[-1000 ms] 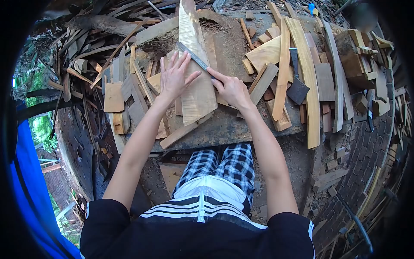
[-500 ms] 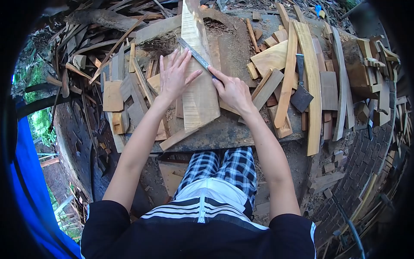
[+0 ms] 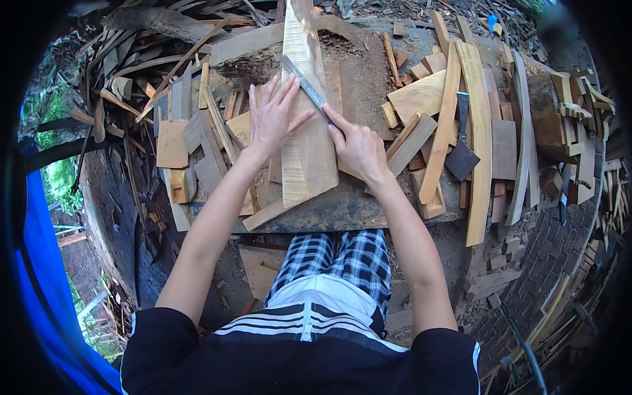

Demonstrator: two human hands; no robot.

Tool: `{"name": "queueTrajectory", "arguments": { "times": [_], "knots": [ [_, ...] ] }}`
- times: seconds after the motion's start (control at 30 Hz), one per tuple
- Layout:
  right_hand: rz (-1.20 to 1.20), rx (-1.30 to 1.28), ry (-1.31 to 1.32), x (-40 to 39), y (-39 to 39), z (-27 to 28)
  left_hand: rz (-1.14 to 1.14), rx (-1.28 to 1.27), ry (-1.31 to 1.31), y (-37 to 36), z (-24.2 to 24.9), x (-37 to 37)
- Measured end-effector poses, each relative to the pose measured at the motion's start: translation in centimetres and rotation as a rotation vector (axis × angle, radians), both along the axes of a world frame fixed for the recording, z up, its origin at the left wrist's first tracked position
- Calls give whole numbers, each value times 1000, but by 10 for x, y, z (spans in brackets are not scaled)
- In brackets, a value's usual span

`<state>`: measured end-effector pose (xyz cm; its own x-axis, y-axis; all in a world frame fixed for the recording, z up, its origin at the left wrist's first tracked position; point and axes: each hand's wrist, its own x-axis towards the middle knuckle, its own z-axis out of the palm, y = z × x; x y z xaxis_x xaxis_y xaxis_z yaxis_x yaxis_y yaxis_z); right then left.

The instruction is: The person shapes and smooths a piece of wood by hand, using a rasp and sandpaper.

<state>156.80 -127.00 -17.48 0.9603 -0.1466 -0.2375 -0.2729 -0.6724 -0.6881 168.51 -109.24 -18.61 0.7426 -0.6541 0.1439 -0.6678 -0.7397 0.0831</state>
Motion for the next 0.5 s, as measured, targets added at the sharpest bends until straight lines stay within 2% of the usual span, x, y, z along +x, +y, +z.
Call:
{"name": "queueTrajectory", "arguments": {
  "times": [0.13,0.2,0.37,0.5],
  "knots": [
    [11,-7,48,-23,0,4,-18,-21,66,3,1,-28],
    [9,-52,-13,-16,-3,-2,-10,-12,37,-1,-6,-14],
    [-3,-63,20,20,-5,0,-8,-9,-55,-15,-2,26],
    [8,-84,-13,-19,0,1,-41,10,-53,-3,5,-19]
  ]
}}
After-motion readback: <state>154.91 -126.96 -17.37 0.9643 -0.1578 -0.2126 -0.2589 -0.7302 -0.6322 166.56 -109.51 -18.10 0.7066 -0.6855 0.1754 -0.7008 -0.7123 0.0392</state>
